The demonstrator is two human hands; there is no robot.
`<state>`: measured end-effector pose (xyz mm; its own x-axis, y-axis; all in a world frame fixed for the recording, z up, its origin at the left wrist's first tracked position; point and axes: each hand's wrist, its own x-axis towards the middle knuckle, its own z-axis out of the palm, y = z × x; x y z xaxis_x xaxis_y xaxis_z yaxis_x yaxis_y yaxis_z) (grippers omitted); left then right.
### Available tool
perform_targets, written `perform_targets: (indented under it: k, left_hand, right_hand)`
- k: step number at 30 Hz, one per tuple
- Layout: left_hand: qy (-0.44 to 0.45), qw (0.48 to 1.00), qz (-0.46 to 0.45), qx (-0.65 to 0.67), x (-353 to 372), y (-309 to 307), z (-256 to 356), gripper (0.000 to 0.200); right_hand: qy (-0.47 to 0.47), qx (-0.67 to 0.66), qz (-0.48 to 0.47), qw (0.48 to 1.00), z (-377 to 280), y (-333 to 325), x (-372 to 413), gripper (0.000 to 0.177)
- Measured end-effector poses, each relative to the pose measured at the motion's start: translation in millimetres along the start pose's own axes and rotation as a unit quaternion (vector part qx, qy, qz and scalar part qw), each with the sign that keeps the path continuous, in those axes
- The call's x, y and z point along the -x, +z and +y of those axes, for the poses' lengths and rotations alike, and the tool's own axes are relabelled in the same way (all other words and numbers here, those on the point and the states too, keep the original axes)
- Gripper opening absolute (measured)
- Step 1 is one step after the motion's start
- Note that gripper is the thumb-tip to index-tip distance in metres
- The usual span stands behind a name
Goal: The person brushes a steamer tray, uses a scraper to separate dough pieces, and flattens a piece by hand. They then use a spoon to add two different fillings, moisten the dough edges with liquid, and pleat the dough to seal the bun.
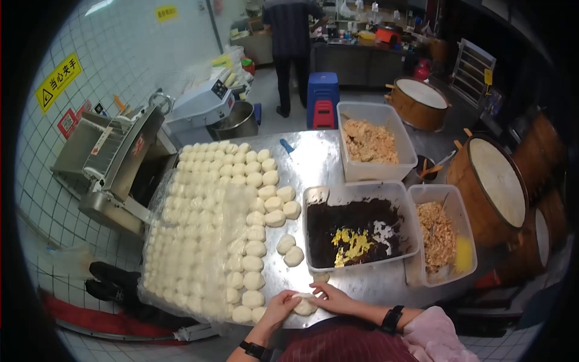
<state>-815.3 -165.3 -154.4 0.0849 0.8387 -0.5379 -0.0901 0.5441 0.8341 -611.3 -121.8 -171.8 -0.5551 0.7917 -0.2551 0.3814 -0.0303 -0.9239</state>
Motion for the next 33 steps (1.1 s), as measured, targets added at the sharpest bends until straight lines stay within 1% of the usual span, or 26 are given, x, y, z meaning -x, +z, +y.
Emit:
perform_targets:
  k: [2, 3, 4, 5, 7, 11, 12, 13, 14, 15, 16, 17, 18, 19, 20, 21, 22, 23, 24, 25, 26, 28, 29, 30, 32, 33]
  left_hand:
    - [0.008, 1.000, 0.003, 0.020, 4, 6, -4, 0.023]
    - [0.011, 1.000, -0.003, 0.020, 5, 7, -8, 0.024]
    - [0.022, 1.000, -0.010, 0.019, 3, 9, -7, 0.026]
    - [0.014, 1.000, -0.003, 0.023, 8, 14, -1, 0.026]
    - [-0.008, 0.990, -0.019, 0.139, 17, 24, 14, 0.032]
    - [-0.043, 0.990, -0.014, 0.135, 12, 23, -5, 0.036]
    - [-0.018, 0.993, 0.000, 0.120, 5, 19, -13, 0.036]
    - [0.006, 0.994, 0.015, 0.106, 2, 16, -21, 0.035]
    - [-0.002, 0.994, 0.020, 0.108, 4, 13, -20, 0.035]
    - [0.000, 0.998, 0.055, 0.040, 1, 8, -14, 0.034]
    - [0.001, 0.996, 0.089, -0.029, 0, 3, -9, 0.034]
    - [-0.005, 0.995, 0.096, -0.027, -1, -3, -6, 0.034]
    - [0.046, 0.974, 0.139, -0.175, -1, -8, -4, 0.031]
    - [0.095, 0.927, 0.176, -0.318, -2, -12, -1, 0.029]
    - [0.091, 0.927, 0.180, -0.317, -1, -12, 5, 0.029]
    - [0.200, 0.865, 0.231, -0.398, 1, -9, 14, 0.025]
    - [0.305, 0.782, 0.275, -0.469, 2, -7, 22, 0.021]
    - [0.304, 0.783, 0.275, -0.469, 2, -7, 28, 0.021]
    - [0.250, 0.848, 0.262, -0.387, 1, -8, 34, 0.017]
    - [0.192, 0.902, 0.244, -0.300, 0, -9, 37, 0.014]
    - [0.189, 0.903, 0.241, -0.300, -6, -11, 24, 0.014]
    - [0.132, 0.935, 0.164, -0.284, -26, -18, -9, 0.011]
    - [0.146, 0.918, 0.207, -0.306, -27, -17, -5, 0.012]
    - [0.145, 0.918, 0.208, -0.304, -29, -18, 0, 0.012]
    - [0.020, 0.977, 0.153, -0.144, -29, -22, 10, 0.014]
    - [-0.005, 0.992, 0.122, -0.044, -32, -30, 7, 0.014]
  right_hand:
    - [0.038, -0.121, -0.018, 0.992, 1, 2, 4, 0.040]
    - [0.025, -0.054, -0.027, 0.998, -16, -4, 8, 0.036]
    - [0.010, -0.027, -0.008, 1.000, -26, -4, 11, 0.033]
    - [0.012, -0.037, 0.011, 0.999, -23, -2, 11, 0.032]
    - [-0.003, -0.044, 0.046, 0.998, -18, -1, 10, 0.031]
    - [0.011, -0.017, 0.044, 0.999, -24, -4, 7, 0.031]
    - [0.013, -0.020, 0.039, 0.999, -25, -2, 6, 0.031]
    - [0.027, -0.041, 0.042, 0.998, -27, 0, 5, 0.035]
    - [0.042, -0.063, 0.044, 0.996, -28, 3, 5, 0.040]
    - [0.057, -0.035, 0.011, 0.998, -33, -1, 6, 0.048]
    - [0.012, 0.026, 0.023, 0.999, -35, -2, 7, 0.046]
    - [-0.037, 0.070, 0.045, 0.996, -38, -5, 10, 0.045]
    - [-0.087, 0.114, 0.069, 0.987, -39, -9, 10, 0.044]
    - [-0.191, 0.195, 0.067, 0.960, -36, -15, 7, 0.043]
    - [-0.191, 0.193, 0.061, 0.960, -37, -15, 2, 0.043]
    - [-0.284, 0.244, 0.029, 0.927, -39, -14, -1, 0.043]
    - [-0.373, 0.293, -0.002, 0.880, -40, -15, -4, 0.044]
    - [-0.384, 0.293, -0.057, 0.874, -41, -11, -9, 0.045]
    - [-0.382, 0.293, -0.057, 0.874, -35, -8, -14, 0.045]
    - [-0.389, 0.324, -0.086, 0.858, -26, -5, -19, 0.045]
    - [-0.394, 0.353, -0.115, 0.841, -22, -2, -20, 0.046]
    - [-0.387, 0.368, -0.126, 0.836, -23, -7, -21, 0.047]
    - [-0.382, 0.382, -0.139, 0.830, -23, -10, -21, 0.048]
    - [-0.382, 0.382, -0.142, 0.829, -23, -11, -20, 0.048]
    - [-0.370, 0.371, -0.144, 0.840, -23, -10, -20, 0.048]
    - [-0.371, 0.370, -0.144, 0.840, -22, -10, -22, 0.048]
